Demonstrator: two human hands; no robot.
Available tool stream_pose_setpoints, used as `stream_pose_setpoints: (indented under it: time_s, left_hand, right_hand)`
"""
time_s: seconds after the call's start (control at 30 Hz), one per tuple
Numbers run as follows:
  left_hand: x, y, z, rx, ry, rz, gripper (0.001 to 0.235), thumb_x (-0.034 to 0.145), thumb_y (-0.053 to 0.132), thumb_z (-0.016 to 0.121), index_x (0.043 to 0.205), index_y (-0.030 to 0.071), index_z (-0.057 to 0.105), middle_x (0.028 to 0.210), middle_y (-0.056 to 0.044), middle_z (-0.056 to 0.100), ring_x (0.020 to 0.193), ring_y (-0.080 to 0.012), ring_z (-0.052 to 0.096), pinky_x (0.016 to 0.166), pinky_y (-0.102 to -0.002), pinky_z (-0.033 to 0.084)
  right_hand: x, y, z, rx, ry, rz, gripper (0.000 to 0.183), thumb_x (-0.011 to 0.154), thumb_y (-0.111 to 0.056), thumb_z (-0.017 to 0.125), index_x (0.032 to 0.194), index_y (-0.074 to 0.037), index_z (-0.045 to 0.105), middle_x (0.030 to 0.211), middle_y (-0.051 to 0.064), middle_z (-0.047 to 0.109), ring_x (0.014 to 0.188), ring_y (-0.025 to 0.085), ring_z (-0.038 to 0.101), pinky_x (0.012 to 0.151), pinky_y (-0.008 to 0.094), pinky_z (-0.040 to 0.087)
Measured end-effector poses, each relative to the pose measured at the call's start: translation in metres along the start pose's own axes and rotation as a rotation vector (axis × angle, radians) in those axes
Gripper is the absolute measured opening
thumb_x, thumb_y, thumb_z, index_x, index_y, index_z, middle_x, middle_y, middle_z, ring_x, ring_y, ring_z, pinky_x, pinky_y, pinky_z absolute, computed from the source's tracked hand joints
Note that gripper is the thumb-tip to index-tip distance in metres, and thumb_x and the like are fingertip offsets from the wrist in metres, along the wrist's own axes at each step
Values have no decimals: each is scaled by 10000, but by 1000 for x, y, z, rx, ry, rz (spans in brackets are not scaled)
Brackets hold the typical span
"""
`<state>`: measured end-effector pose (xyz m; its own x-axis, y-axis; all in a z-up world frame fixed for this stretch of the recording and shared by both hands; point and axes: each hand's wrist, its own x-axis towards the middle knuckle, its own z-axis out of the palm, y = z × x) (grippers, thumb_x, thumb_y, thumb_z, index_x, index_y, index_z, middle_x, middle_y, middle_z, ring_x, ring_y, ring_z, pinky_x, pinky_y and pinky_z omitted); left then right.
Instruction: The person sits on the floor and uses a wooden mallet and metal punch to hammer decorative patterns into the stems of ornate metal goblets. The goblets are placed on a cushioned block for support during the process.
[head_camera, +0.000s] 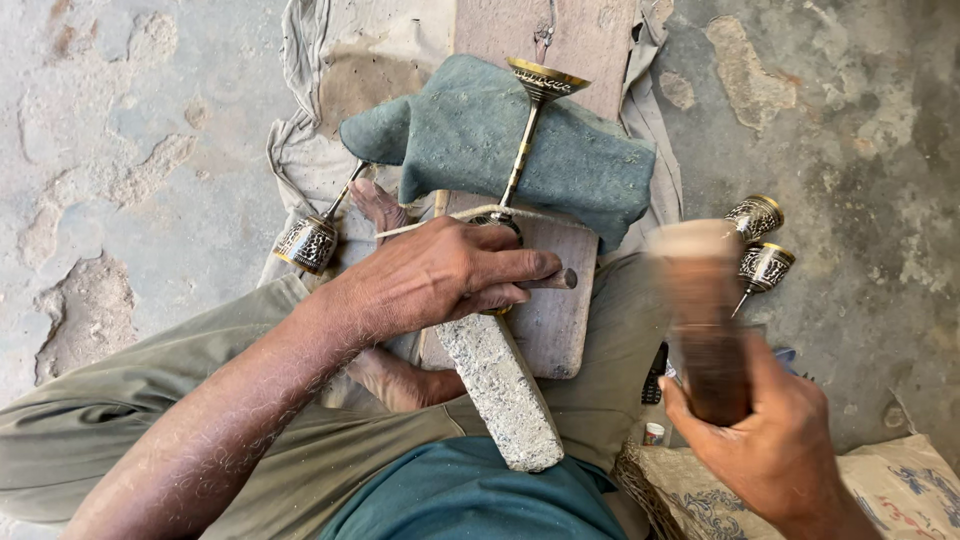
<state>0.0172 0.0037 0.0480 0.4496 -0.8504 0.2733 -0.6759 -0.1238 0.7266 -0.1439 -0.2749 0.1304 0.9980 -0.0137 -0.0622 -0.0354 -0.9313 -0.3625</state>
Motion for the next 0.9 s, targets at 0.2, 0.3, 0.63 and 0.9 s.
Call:
stream_pose_setpoints:
  time_s: [0.2, 0.3, 0.63, 0.9]
  left_hand:
    - [1, -2, -1, 13, -23, -3, 403, 975, 318, 637, 1350, 177, 596, 873, -93, 621, 759, -332, 679, 622, -507, 519]
    - [3, -3, -1, 25, -5, 26, 414, 974, 321, 635, 1362, 186, 581, 874, -85, 623, 770, -327, 686, 623, -504, 521]
    - [1, -7, 1, 11, -51, 3, 424, 953, 310, 655, 1354, 186, 597, 885, -105, 640, 794, -336, 693, 648, -512, 529]
    - [3, -8, 0, -5, -10, 71, 457, 925, 270, 696, 1365, 185, 605, 942, -94, 660, 834, -344, 698, 668, -502, 541]
  right_hand:
    - [-3, 4, 5, -38, 21, 30, 408, 696, -170, 870, 988, -12, 632, 699, 149, 704, 614, 284, 729, 565, 407, 553]
    - [-6, 7, 7, -12, 69, 9, 405, 682, -174, 880, 964, -19, 636, 707, 149, 703, 610, 277, 725, 568, 408, 544]
    - [-11, 7, 7, 95, 142, 97, 373, 729, -169, 850, 1006, -53, 628, 755, 80, 715, 643, 215, 737, 621, 357, 580]
    - [-8, 8, 6, -1, 37, 67, 370, 689, -131, 868, 973, -35, 651, 715, 95, 705, 617, 202, 730, 569, 378, 561]
